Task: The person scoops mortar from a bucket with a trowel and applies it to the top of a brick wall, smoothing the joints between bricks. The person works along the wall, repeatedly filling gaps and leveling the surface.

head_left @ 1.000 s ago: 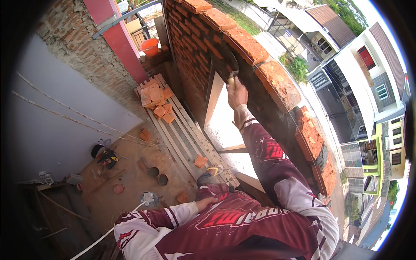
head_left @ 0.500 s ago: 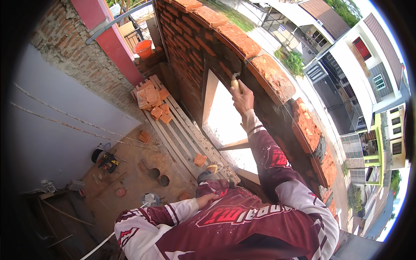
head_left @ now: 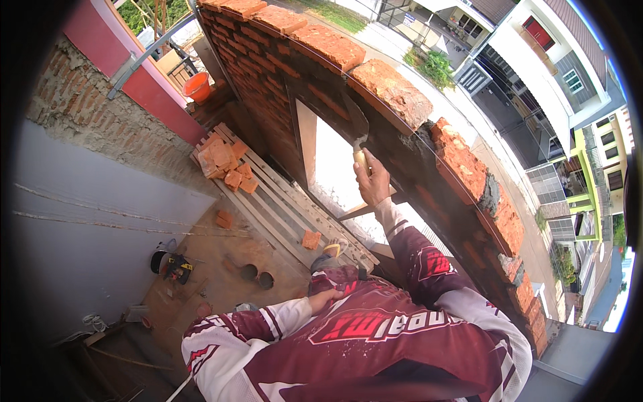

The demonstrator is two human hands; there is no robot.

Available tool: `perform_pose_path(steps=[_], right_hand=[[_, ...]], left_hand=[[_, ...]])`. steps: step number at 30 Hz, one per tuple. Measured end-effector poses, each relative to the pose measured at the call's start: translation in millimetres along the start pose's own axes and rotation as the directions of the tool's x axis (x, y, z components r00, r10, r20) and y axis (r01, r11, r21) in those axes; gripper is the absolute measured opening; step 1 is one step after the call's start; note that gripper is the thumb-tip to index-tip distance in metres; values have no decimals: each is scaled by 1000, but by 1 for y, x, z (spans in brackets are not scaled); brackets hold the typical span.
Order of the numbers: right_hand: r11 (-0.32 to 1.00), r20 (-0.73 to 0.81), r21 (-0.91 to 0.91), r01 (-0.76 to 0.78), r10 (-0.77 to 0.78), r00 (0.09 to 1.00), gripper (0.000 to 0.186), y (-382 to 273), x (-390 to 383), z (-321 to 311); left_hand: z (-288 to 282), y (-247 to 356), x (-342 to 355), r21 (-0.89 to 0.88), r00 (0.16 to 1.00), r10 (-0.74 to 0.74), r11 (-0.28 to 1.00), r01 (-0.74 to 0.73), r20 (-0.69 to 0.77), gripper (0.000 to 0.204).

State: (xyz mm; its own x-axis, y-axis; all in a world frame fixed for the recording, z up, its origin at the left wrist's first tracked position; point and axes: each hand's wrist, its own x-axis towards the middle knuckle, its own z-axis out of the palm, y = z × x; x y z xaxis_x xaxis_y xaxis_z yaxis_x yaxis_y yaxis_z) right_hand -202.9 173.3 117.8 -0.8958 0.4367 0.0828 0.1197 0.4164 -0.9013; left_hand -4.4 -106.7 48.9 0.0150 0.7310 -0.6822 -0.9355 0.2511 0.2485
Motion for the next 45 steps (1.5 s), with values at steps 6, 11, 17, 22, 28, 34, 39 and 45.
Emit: perform_pose_path(steps=[6, 11, 17, 22, 28, 34, 39, 45], right_hand=[[998, -63, -64, -3, -1, 998, 50, 11, -45, -44], [980, -42, -196, 25, -34, 999, 48, 60, -112, -95], [869, 148, -422, -260, 349, 925, 48, 181, -238, -166], [347, -75, -642, -683, 859, 507, 44, 282, -384, -238], [68, -28, -593, -802, 994, 104, 51, 349, -512, -304], [51, -224, -397, -917, 963, 151, 58, 367, -547, -276], [298, -239, -293, -908, 897, 372, 56, 358, -497, -229], [435, -1, -456, -776, 872, 489, 58, 328, -461, -213]], left_hand=[[13, 4, 12, 67, 985, -173, 983, 172, 13, 37], [37, -8, 29, 5, 968, -249, 968, 249, 10, 41], [83, -33, 51, 60, 984, -168, 985, 165, 54, 40], [126, -38, 53, 120, 974, -225, 968, 222, 14, 49], [145, -31, 42, 35, 921, -372, 925, 378, -119, 55], [139, -32, 57, 103, 925, -331, 930, 353, -185, 50], [125, -29, 62, 137, 923, -348, 919, 371, -165, 46], [123, -24, 57, 169, 912, -368, 902, 398, -180, 46]])
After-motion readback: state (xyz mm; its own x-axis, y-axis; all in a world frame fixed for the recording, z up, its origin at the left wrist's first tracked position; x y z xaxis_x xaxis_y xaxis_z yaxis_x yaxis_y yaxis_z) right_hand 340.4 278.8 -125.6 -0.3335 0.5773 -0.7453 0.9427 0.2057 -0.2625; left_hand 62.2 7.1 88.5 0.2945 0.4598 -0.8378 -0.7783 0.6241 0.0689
